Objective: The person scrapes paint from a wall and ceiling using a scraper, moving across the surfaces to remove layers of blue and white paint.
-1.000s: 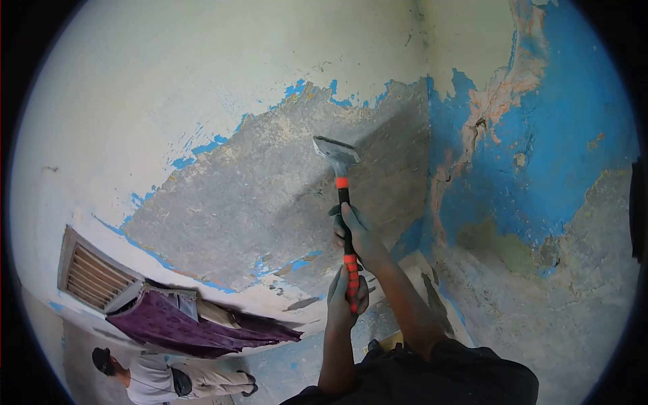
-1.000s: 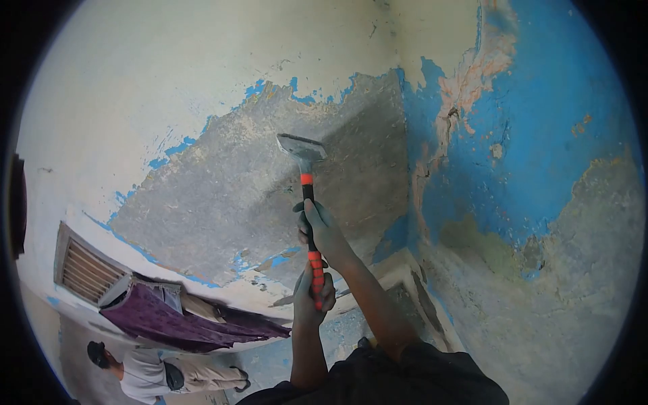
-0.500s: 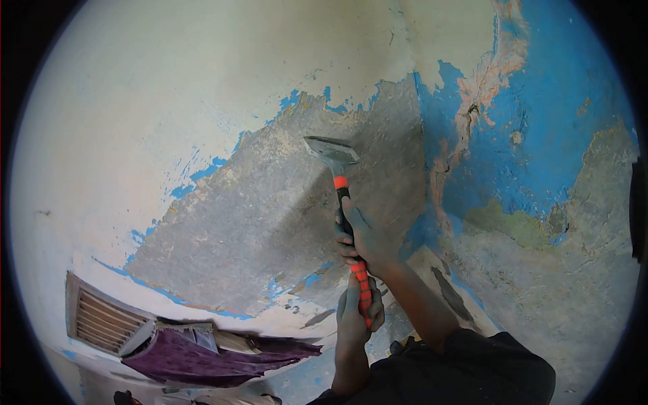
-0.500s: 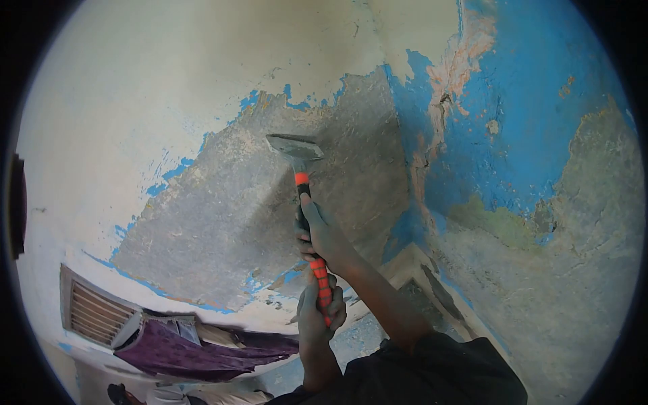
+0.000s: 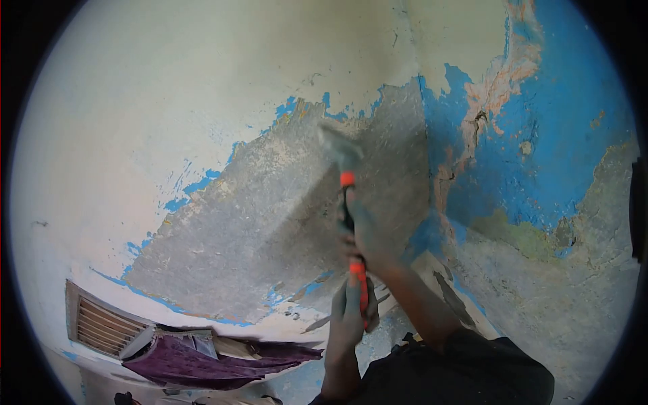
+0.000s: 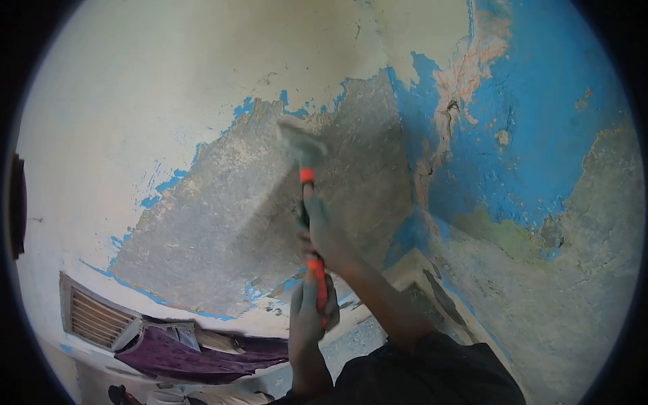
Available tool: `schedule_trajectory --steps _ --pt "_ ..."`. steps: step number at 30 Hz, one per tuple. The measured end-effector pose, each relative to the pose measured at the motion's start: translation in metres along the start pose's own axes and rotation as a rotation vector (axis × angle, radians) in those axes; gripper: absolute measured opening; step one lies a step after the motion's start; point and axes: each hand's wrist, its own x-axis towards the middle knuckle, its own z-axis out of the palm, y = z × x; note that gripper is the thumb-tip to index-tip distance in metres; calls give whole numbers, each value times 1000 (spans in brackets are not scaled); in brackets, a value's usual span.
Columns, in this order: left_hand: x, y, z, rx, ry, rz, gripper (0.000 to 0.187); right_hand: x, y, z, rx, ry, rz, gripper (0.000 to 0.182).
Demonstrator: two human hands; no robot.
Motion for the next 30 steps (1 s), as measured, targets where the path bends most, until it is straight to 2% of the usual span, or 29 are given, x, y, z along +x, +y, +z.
schedule_trajectory --steps 3,6,11,14,18,20,23,26,30 --pt "42 25 5 40 -64 34 46 27 -45 3 7 54 -257 42" --pt "58 41 16 -14 -118 -4 47 30 -64 -1 2 -15 -294 41" --pt "33 -40 -2 -186 -119 -126 47 21 -2 -46 -38 129 -77 43" --pt "27 -40 9 -178 -124 -113 44 13 7 -56 -44 -17 9 44" --pt "35 -32 27 -133 -113 -40 44 3 -22 -44 -97 53 9 44" --pt "24 -35 33 -146 -76 -63 44 1 -29 -45 -122 69 26 44" --pt "18 -42 36 -153 -42 -77 44 2 -8 -56 -67 -19 103 44" --pt "25 -33 41 -124 -45 -76 43 2 -28 -50 -123 102 77 44" --pt "19 -33 48 -122 -17 -88 43 -1 -30 -54 -88 45 62 45"
